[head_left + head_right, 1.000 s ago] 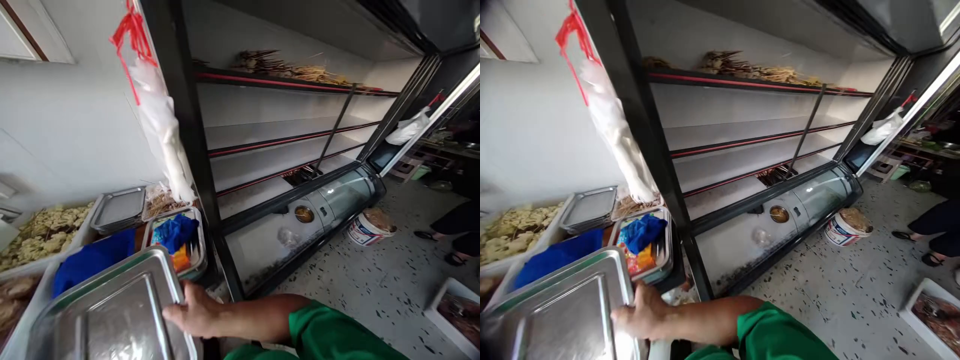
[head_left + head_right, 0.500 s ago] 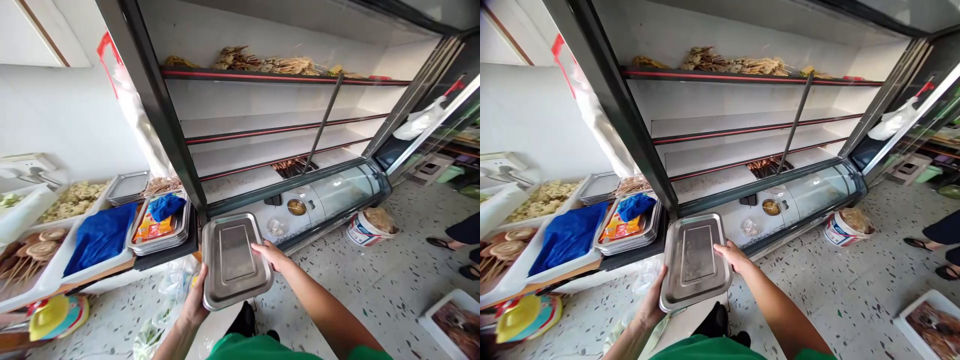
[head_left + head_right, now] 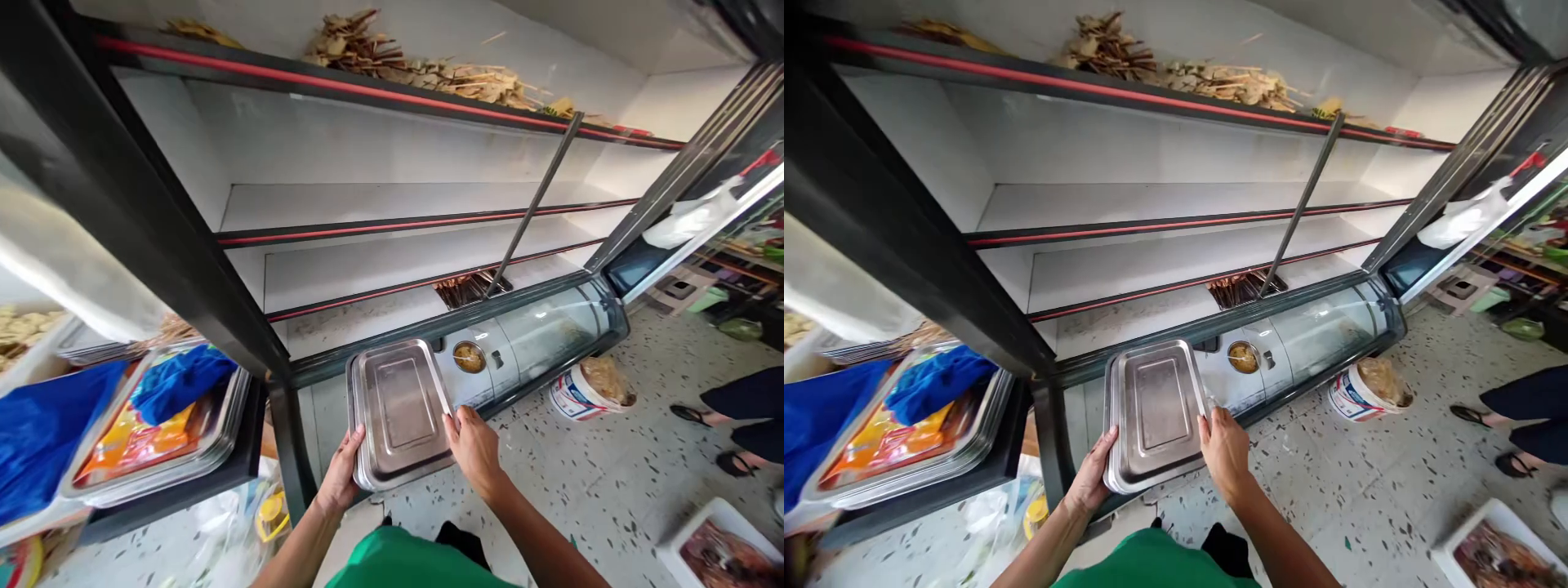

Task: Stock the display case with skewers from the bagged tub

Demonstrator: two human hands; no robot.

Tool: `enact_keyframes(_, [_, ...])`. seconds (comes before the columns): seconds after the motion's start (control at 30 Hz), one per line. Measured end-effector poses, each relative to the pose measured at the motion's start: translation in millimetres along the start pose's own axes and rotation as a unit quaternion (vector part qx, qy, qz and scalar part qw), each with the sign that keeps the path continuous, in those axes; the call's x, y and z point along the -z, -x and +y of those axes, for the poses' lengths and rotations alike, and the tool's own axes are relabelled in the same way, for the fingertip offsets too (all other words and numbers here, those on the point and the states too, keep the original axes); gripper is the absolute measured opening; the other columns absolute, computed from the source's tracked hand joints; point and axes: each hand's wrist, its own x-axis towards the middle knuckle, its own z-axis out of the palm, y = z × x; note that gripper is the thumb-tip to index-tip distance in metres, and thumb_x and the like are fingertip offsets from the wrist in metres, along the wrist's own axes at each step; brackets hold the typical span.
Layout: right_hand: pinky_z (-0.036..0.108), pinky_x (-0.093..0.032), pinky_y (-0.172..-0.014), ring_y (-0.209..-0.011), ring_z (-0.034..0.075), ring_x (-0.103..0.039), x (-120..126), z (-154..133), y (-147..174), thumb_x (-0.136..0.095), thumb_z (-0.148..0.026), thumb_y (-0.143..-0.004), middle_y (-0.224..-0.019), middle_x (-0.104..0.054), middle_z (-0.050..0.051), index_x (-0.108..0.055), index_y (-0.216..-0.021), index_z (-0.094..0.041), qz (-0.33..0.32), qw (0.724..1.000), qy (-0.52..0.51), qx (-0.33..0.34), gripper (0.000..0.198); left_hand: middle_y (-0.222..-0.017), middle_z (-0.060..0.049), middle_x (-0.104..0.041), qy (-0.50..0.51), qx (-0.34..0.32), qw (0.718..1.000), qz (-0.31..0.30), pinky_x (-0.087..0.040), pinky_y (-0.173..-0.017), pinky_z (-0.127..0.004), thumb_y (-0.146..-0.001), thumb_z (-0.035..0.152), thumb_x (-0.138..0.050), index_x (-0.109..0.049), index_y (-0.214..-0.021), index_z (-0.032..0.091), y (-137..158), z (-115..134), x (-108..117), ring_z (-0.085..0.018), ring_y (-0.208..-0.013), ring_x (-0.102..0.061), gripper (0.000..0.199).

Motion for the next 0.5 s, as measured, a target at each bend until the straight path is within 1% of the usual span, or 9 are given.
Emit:
enact_keyframes(0.07, [0.025, -0.032, -0.055, -0.056, 0.015, -0.054, 1.1, 9.4, -20.0, -0.037, -0.037, -0.090, -0.065, -0.059, 0.005, -0.050, -0.069, -0.018, 0.002, 1.000, -0.010, 0.013, 0.032, -0.081, -0.006, -0.072, 0.014, -0.005, 1.000, 0.007, -0.056, -0.073, -0.030, -0.074, 0.028, -0.069, -0.056, -0.100, 0.016, -17.4, -3.4, -7.9, -0.022, -0.081, -0.069, 0.032])
enact_keyframes(0.1, [0.025, -0.031, -0.054, -0.052, 0.013, -0.050, 1.8, 15.9, -31.3, -0.037, -0.037, -0.090, -0.059, -0.055, 0.003, -0.048, -0.066, -0.019, -0.011, 0.999, -0.041, 0.020, 0.032, -0.081, -0.006, -0.072, 0.019, -0.010, 1.000, 0.008, -0.056, -0.074, -0.030, -0.074, 0.028, -0.069, -0.056, -0.102, 0.016, -25.2, -5.3, -10.6, -0.022, -0.081, -0.069, 0.033])
enact_keyframes(0.17, [0.024, -0.029, -0.051, -0.047, 0.011, -0.040, 1.9, 32.0, -57.0, -0.037, -0.040, -0.089, -0.049, -0.042, -0.003, -0.039, -0.061, -0.020, -0.061, 0.988, -0.135, 0.029, 0.034, -0.082, -0.006, -0.072, 0.027, -0.026, 0.999, 0.011, -0.056, -0.074, -0.030, -0.074, 0.028, -0.069, -0.056, -0.106, 0.015, -37.3, -9.0, -12.9, -0.022, -0.080, -0.069, 0.036])
enact_keyframes(0.23, [0.023, -0.027, -0.049, -0.046, 0.009, -0.033, -2.3, 49.3, -86.8, -0.041, -0.044, -0.086, -0.048, -0.031, -0.006, -0.031, -0.059, -0.021, -0.128, 0.962, -0.240, 0.028, 0.037, -0.080, -0.006, -0.072, 0.034, -0.039, 0.998, 0.028, -0.056, -0.073, -0.031, -0.074, 0.027, -0.069, -0.057, -0.106, 0.014, -42.3, -13.6, -11.7, -0.023, -0.078, -0.070, 0.037])
enact_keyframes(0.3, [0.022, -0.026, -0.048, -0.047, 0.009, -0.031, -13.7, 63.0, -120.1, -0.045, -0.046, -0.082, -0.050, -0.028, -0.007, -0.028, -0.058, -0.021, -0.202, 0.917, -0.343, 0.006, 0.039, -0.077, -0.006, -0.072, 0.046, -0.044, 0.995, 0.077, -0.056, -0.073, -0.033, -0.073, 0.026, -0.070, -0.057, -0.104, 0.014, -38.5, -20.4, -8.9, -0.025, -0.078, -0.070, 0.036])
enact_keyframes(0.4, [0.021, -0.028, -0.046, -0.048, 0.009, -0.034, -47.8, 64.7, -173.5, -0.049, -0.048, -0.078, -0.051, -0.034, -0.006, -0.033, -0.059, -0.021, -0.308, 0.827, -0.468, -0.053, 0.036, -0.080, -0.008, -0.073, 0.063, -0.054, 0.981, 0.173, -0.056, -0.075, -0.037, -0.071, 0.024, -0.072, -0.055, -0.107, 0.012, -19.4, -36.2, -5.7, -0.029, -0.084, -0.069, 0.041])
enact_keyframes(0.43, [0.021, -0.029, -0.045, -0.047, 0.009, -0.036, -63.7, 58.0, -191.2, -0.049, -0.049, -0.077, -0.051, -0.036, -0.006, -0.035, -0.060, -0.021, -0.324, 0.812, -0.482, -0.062, 0.035, -0.083, -0.009, -0.073, 0.068, -0.058, 0.975, 0.201, -0.056, -0.076, -0.038, -0.070, 0.023, -0.073, -0.054, -0.111, 0.012, -11.6, -42.6, -4.8, -0.030, -0.086, -0.068, 0.047])
enact_keyframes(0.47, [0.021, -0.029, -0.044, -0.047, 0.009, -0.036, -81.7, 47.5, -208.2, -0.048, -0.049, -0.076, -0.051, -0.037, -0.006, -0.036, -0.060, -0.021, -0.326, 0.812, -0.480, -0.061, 0.034, -0.087, -0.010, -0.073, 0.076, -0.056, 0.970, 0.224, -0.056, -0.078, -0.039, -0.069, 0.024, -0.074, -0.053, -0.116, 0.012, -4.3, -49.2, -3.3, -0.030, -0.089, -0.067, 0.053])
enact_keyframes(0.5, [0.021, -0.028, -0.043, -0.046, 0.009, -0.036, -101.2, 33.2, -224.2, -0.049, -0.049, -0.075, -0.051, -0.037, -0.006, -0.037, -0.060, -0.021, -0.317, 0.823, -0.468, -0.052, 0.034, -0.090, -0.010, -0.073, 0.087, -0.049, 0.964, 0.245, -0.056, -0.079, -0.040, -0.067, 0.024, -0.075, -0.051, -0.120, 0.013, 2.3, -56.0, -0.8, -0.030, -0.092, -0.067, 0.059])
